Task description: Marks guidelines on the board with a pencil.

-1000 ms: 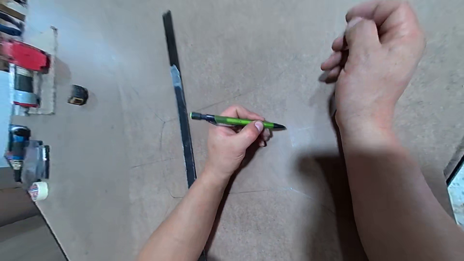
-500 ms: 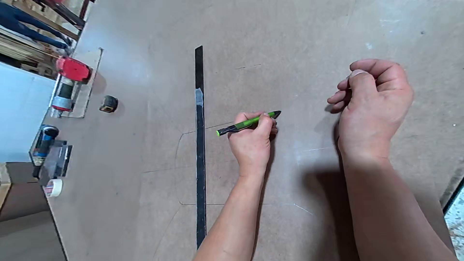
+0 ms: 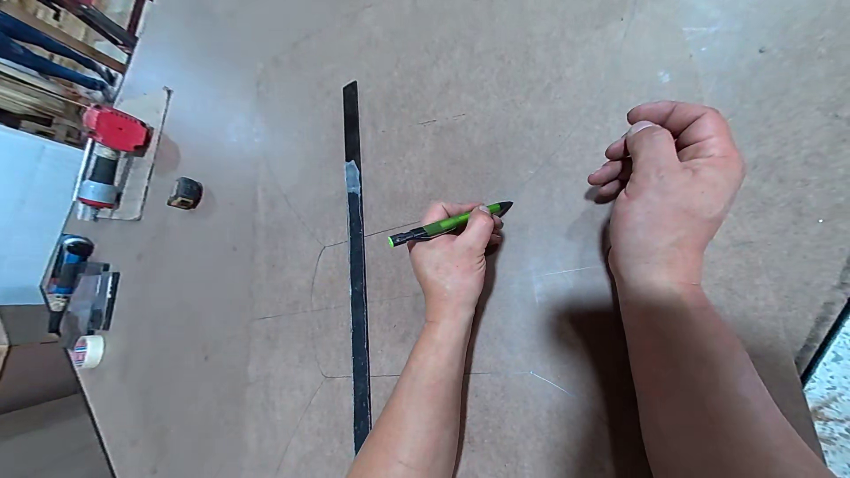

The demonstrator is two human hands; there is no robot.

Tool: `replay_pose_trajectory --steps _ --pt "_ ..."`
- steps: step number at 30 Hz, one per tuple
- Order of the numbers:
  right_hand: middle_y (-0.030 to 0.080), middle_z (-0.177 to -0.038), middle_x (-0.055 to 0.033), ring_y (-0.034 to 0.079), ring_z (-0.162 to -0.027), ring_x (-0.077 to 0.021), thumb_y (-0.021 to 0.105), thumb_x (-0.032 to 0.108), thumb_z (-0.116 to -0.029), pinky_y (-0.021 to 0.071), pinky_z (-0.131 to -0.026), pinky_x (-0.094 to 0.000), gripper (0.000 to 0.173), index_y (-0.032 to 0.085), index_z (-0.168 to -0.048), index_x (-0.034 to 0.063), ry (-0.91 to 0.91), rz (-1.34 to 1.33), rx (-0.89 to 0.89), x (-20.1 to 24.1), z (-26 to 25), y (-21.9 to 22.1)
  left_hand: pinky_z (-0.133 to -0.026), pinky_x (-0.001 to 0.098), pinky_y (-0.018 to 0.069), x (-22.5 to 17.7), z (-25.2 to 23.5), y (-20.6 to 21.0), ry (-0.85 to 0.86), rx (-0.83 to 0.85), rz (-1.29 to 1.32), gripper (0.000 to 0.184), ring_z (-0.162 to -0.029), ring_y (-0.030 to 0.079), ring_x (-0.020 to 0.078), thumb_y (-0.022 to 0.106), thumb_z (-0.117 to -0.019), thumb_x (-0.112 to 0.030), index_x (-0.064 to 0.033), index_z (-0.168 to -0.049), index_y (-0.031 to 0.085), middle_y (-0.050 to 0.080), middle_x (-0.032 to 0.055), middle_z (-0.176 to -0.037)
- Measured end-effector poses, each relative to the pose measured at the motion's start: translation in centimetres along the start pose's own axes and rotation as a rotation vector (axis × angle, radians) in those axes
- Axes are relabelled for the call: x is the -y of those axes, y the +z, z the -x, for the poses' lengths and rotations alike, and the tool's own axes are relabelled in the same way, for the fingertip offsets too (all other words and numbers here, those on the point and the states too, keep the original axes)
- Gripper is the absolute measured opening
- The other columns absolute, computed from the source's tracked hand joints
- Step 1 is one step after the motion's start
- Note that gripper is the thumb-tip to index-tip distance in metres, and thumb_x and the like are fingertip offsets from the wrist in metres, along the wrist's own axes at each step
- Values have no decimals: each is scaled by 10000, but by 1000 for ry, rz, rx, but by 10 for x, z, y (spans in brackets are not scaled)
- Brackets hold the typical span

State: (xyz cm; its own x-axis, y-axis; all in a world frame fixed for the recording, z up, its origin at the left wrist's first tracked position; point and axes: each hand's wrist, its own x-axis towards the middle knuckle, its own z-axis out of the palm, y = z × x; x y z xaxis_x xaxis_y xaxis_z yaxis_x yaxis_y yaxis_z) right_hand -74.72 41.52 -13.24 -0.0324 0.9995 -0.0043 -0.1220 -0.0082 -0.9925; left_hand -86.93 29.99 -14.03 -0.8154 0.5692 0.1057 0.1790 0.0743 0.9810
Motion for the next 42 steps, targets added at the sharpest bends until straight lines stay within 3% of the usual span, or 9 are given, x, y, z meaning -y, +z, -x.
replay_pose_trajectory --steps 7,13,19,23,27,33,37,39,42 --pt "694 -784 4 686 -602 -120 521 126 -1032 605 -530 -276 170 665 -1106 75 6 -9 4 0 -1 0 -641 344 660 -1 -1 0 -21 0 -1 39 -669 756 224 700 -932 10 16 -938 662 758 140 -787" --pt "696 -792 1 691 -606 -128 526 121 -1024 613 -537 -284 165 663 -1102 70 11 -9 8 1 -3 -1 -589 304 587 8 -21 -44 -63 438 429 138 -637 690 180 511 -998 -40 -35 -908 615 708 131 -766" --pt "695 -779 -24 706 -620 -148 527 101 -1015 627 -549 -298 167 657 -1099 38 7 -21 15 0 -4 -2 -1040 478 518 -13 -23 -81 22 710 432 274 -1167 658 321 411 -1041 -159 -85 -1010 673 702 177 -1198" --pt "686 -762 -24 703 -604 -144 530 82 -1004 631 -541 -290 136 655 -1037 38 -4 -17 13 0 -6 -2 -488 245 471 -61 -2 -103 17 480 498 457 -490 493 90 247 -1105 -423 -125 -1140 590 511 -38 -624" --pt "686 -764 -23 696 -594 -144 529 76 -1002 624 -538 -285 119 643 -1005 40 4 -23 6 1 -6 0 -473 330 420 -84 18 -104 -124 469 752 897 -455 384 150 48 -840 -896 -114 -630 434 326 2 -506" --pt "675 -693 -30 694 -577 -156 550 67 -1018 626 -543 -296 190 638 -850 60 0 -40 -6 -1 -8 0 -496 348 407 -68 24 -91 -144 550 865 786 -470 386 163 115 -902 -793 -124 -583 377 313 6 -504" --pt "684 -750 -24 694 -586 -144 532 74 -1005 626 -530 -286 117 644 -996 41 -26 -9 7 -1 -6 0 -576 307 461 -49 6 -69 8 643 665 688 -609 512 158 332 -958 -755 -166 -642 498 481 -10 -641" --pt "692 -759 -23 697 -592 -140 538 82 -1003 624 -532 -284 130 657 -1030 39 -35 -2 10 -1 -6 1 -677 335 496 -39 -3 -60 0 624 586 646 -697 564 164 234 -1078 -545 -183 -615 503 550 -5 -693" --pt "689 -753 -15 698 -591 -135 540 83 -1009 627 -533 -282 130 661 -1031 42 -39 -4 13 -2 -5 1 -814 369 553 -17 -20 -61 -8 812 391 861 -869 647 182 -27 -1046 -605 -116 -839 652 671 49 -886"
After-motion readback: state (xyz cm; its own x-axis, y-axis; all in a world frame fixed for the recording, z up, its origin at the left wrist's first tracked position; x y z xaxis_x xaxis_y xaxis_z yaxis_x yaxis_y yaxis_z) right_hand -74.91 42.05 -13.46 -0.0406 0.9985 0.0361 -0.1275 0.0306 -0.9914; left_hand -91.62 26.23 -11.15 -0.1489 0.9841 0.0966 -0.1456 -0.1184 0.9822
